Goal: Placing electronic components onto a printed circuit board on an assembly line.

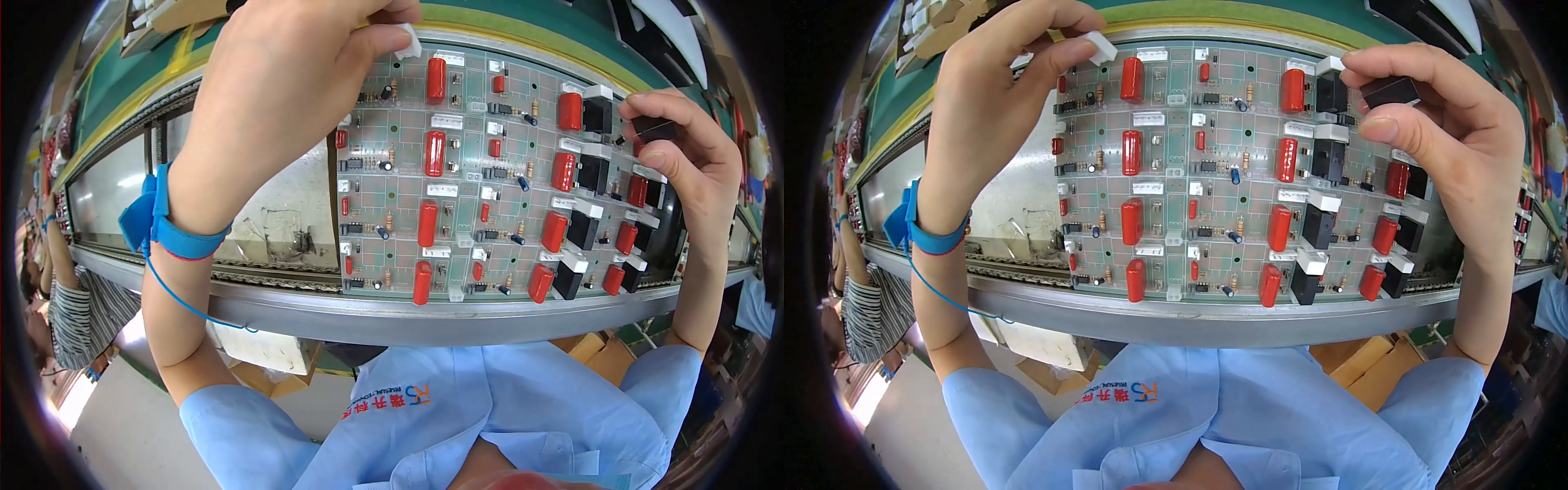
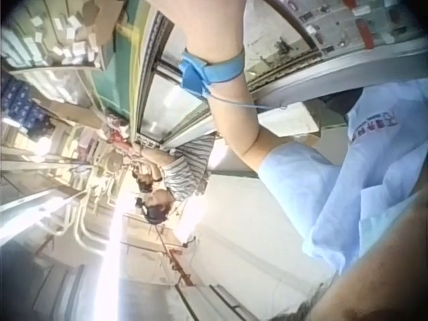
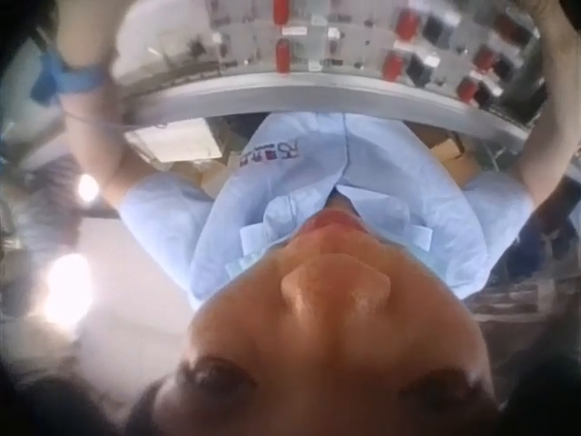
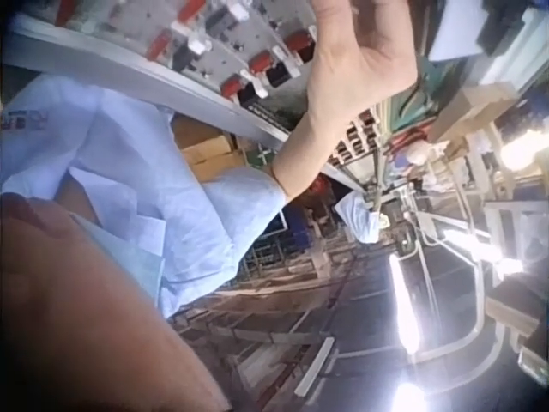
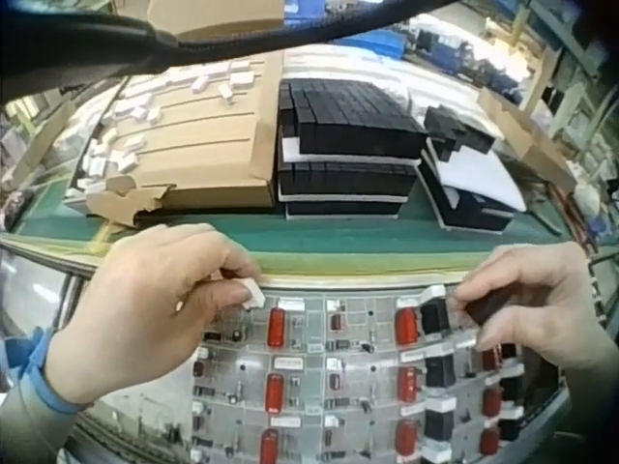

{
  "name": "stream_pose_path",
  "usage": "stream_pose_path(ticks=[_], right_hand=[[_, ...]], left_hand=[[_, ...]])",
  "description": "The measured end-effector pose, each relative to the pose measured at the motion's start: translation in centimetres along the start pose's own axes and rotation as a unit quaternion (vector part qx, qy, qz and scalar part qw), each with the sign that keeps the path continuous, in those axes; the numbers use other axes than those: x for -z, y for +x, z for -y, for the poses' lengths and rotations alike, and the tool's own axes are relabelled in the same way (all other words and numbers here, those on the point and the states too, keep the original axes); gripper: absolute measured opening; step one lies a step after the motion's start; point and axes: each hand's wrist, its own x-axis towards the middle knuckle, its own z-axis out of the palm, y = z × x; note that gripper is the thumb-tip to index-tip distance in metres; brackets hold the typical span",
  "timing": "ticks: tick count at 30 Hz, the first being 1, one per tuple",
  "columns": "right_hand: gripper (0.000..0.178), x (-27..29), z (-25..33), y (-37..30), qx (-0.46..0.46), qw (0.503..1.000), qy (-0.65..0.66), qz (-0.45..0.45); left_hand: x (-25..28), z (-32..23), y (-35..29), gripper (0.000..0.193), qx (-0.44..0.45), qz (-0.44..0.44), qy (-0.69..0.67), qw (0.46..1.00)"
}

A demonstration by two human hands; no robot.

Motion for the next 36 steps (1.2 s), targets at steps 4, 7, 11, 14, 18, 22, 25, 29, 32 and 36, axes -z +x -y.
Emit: stream_pose_path(ticks=[4, 7, 11, 14, 18, 22, 25, 29, 32, 36], right_hand=[[0.035, 0.1, -0.6, 0.1, 0.007, 1.000, 0.012, 0.010], [0.031, -0.1, -0.7, 0.4, 0.021, 0.999, 0.038, 0.029], [0.029, 0.5, -1.1, 0.3, 0.039, 0.999, -0.013, 0.028], [0.030, 0.5, -1.6, 0.1, 0.054, 0.997, -0.049, 0.014], [0.031, 0.4, -2.6, -0.5, 0.057, 0.998, -0.023, -0.004], [0.035, 0.3, -3.9, -0.9, 0.049, 0.999, 0.004, -0.008], [0.039, 0.3, -4.5, -1.2, 0.041, 0.999, 0.020, -0.013], [0.041, 0.2, -2.7, -1.8, 0.013, 0.999, 0.005, -0.039], [0.038, -0.1, -2.5, -1.2, 0.091, 0.994, -0.038, -0.052], [0.034, -0.3, -4.2, 0.0, 0.168, 0.984, -0.058, -0.006]], left_hand=[[0.0, -1.4, 0.7, 0.012, 0.000, -0.034, -0.047, 0.998], [-0.4, -1.5, 1.7, 0.010, 0.053, 0.031, -0.083, 0.995], [-2.1, -1.9, 2.7, 0.007, -0.036, 0.017, -0.032, 0.999], [-2.1, -2.1, 2.9, 0.006, -0.056, 0.036, 0.033, 0.997], [-2.2, -2.1, 3.2, 0.005, -0.053, 0.047, 0.044, 0.997], [-2.2, -2.1, 2.9, 0.005, -0.067, 0.038, 0.069, 0.995], [-2.2, -2.1, 2.8, 0.006, -0.081, 0.032, 0.080, 0.993], [-2.8, -2.0, 3.2, 0.006, -0.106, 0.018, 0.088, 0.990], [-5.3, -0.7, 3.9, 0.007, -0.220, -0.116, -0.024, 0.968], [-8.3, 1.4, 4.3, 0.009, -0.345, -0.283, -0.162, 0.880]])
